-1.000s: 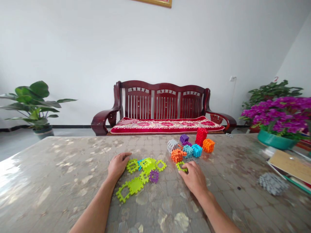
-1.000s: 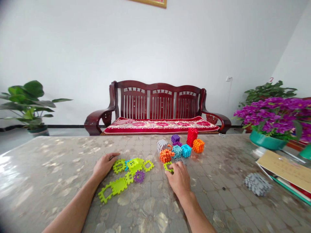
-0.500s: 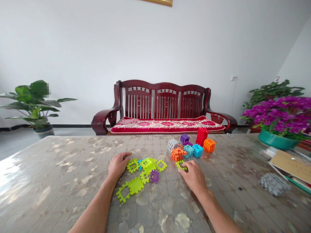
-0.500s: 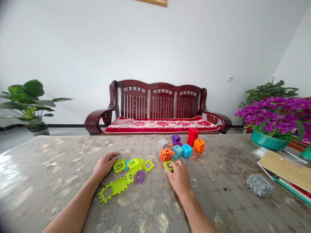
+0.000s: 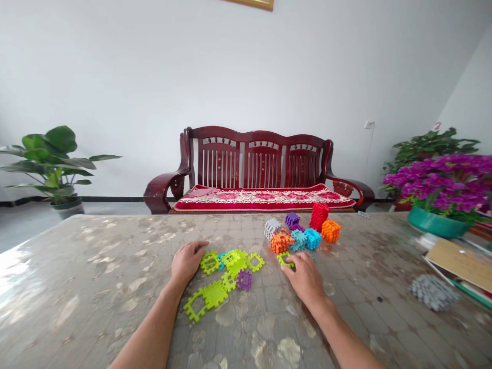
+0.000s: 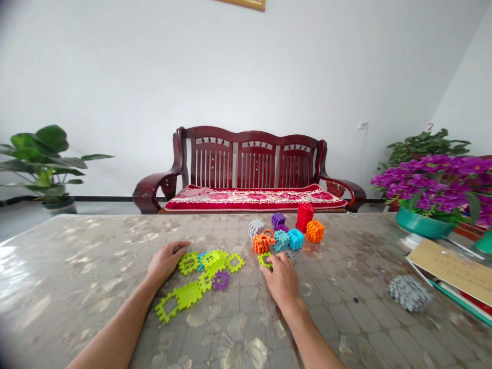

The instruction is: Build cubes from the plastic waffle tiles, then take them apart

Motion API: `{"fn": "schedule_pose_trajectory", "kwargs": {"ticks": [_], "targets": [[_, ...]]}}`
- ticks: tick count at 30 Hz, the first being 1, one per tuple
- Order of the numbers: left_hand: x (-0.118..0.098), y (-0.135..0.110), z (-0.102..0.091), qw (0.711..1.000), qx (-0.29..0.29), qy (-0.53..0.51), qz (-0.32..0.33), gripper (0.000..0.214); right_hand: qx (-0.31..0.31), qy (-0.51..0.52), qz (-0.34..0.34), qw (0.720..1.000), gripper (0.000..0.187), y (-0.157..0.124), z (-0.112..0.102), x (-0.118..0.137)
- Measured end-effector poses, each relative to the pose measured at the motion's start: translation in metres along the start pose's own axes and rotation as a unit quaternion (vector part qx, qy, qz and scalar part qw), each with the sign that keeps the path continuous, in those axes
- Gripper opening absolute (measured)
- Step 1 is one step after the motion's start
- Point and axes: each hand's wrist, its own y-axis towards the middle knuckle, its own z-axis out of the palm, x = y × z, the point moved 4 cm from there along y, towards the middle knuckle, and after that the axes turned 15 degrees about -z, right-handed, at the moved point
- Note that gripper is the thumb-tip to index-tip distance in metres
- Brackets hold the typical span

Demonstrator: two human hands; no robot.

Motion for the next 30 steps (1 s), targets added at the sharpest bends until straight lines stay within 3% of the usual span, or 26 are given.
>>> {"fn": "schedule_pose_trajectory", "kwargs": {"ticks": [30], "targets": [[-0.004,-0.002,-0.004,1.000,0.004,0.003,-0.004,0.038,0.077,-0.080,0.053,0.992,0.021,0.035,0.005,0.013]]}}
